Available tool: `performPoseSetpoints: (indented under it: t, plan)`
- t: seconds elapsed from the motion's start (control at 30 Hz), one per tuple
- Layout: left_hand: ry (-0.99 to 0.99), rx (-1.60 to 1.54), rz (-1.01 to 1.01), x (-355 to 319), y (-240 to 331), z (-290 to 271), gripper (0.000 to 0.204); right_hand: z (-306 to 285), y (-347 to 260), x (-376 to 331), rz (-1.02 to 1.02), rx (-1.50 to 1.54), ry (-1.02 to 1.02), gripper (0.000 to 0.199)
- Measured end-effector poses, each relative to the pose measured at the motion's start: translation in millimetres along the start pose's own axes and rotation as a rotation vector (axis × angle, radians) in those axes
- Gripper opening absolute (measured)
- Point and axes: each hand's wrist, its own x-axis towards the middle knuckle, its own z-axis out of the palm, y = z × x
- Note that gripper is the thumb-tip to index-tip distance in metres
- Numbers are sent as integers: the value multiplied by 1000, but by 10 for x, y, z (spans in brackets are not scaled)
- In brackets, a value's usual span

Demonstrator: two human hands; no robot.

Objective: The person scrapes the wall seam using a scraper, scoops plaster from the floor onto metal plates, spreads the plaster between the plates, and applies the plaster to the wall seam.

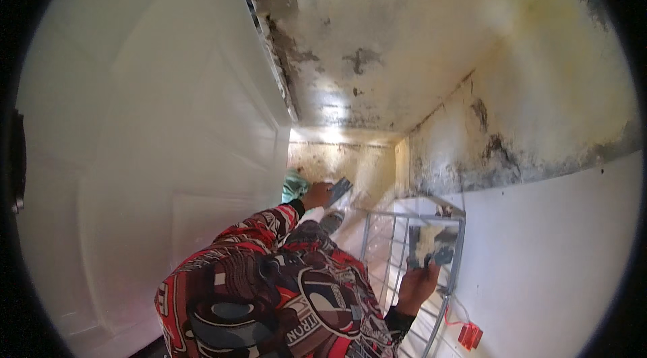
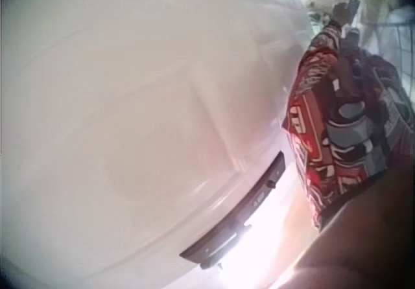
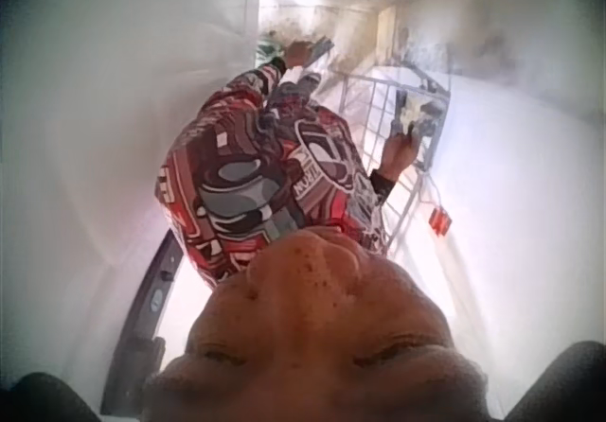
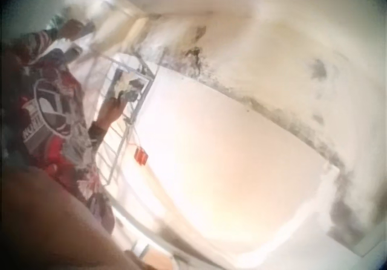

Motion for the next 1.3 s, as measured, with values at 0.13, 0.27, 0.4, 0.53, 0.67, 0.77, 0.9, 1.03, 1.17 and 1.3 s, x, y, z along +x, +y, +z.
performPoseSetpoints:
  t: [0.13,0.27,0.4,0.53,0.67,0.77,0.9,1.03,1.17,1.3]
  plan:
    - [100,-11,35,-124,-118,169,27,263,-131,17,47,44,-71,36]
    - [153,24,58,-316,-166,102,28,385,-245,-5,74,53,-85,36]
    - [2,-307,-288,-493,301,30,28,81,-380,-83,80,58,-152,42]
    - [47,-571,-464,-705,631,117,30,-118,-560,-196,125,60,-153,41]
    - [121,-853,-549,-1078,956,302,27,-468,-602,-173,159,1,-149,38]
    - [242,-1035,-547,-1362,969,508,21,-503,-641,-206,214,-44,-179,36]
    - [349,-1122,-610,-1684,868,679,15,-711,-535,-171,340,-171,-185,36]
    - [351,-865,-456,-2053,734,610,16,-686,-478,-208,418,-192,-247,36]
    - [436,-1015,-536,-2452,955,460,14,-757,-309,-116,472,-223,-300,32]
    - [411,-775,-679,-2687,831,391,14,-670,-113,-131,535,-252,-358,29]
